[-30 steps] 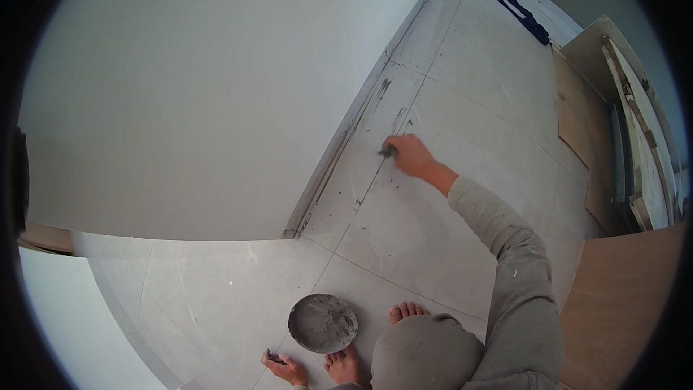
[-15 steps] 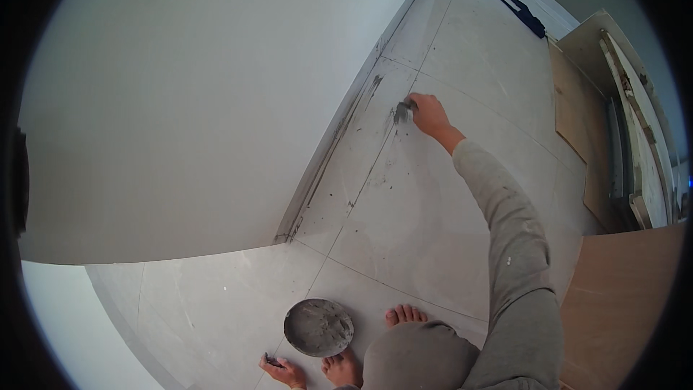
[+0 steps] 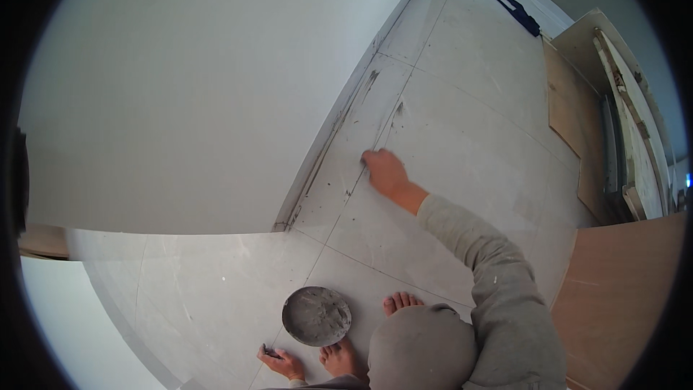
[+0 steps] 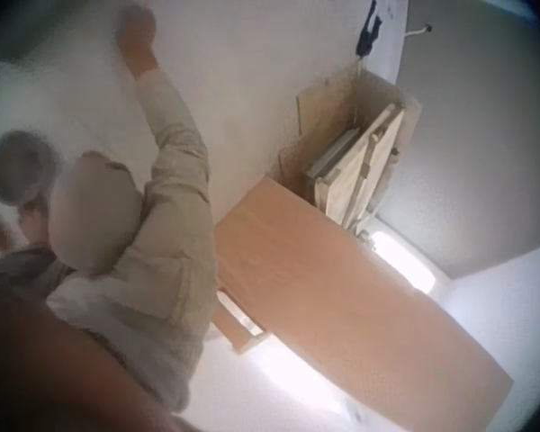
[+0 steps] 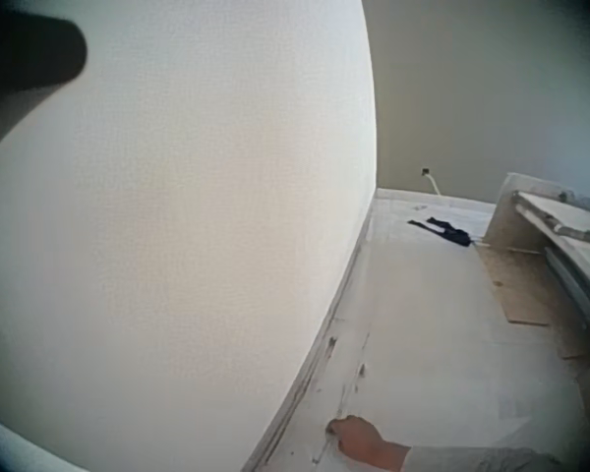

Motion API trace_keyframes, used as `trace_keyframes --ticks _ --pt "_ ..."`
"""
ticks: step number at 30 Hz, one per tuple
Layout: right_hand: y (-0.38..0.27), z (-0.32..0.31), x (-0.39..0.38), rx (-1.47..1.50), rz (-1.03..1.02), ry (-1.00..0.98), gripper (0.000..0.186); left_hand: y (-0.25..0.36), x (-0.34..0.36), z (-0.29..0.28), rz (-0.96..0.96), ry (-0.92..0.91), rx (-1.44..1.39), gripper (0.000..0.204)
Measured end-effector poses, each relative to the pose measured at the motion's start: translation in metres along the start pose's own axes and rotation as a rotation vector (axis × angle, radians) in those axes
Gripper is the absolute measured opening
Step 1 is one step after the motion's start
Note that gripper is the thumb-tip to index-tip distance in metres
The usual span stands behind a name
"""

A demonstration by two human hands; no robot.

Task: The person applies grout to the floor tile seams using a small spreader, taking material from a bowl and pressing it into the gaps between the tiles and against the wall base.

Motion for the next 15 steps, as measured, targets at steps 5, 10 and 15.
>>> trace_keyframes --ticks 5,10,15 --pt "-0.063 0.021 -0.053 0.22 -0.08 -0.205 0.029 -0.013 0.002 -0.007 0.061 0.051 0.017 0.049" --pt "0.049 -0.039 0.063 0.067 0.03 0.263 0.025 -0.002 -0.002 0.002 -0.075 -0.057 -0.053 0.05" --pt "0.077 -0.047 0.105 -0.132 0.201 0.204 0.026 -0.002 0.0 0.001 -0.041 -0.034 -0.047 0.05"
Point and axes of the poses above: each hand's wrist, its own x-axis towards the middle knuckle, its own z-axis out of the palm, y = z × x, the point moved 3 cm from there along x, towards the middle knuckle, and after that the axes turned 5 degrees about z, right-handed, at the moved point
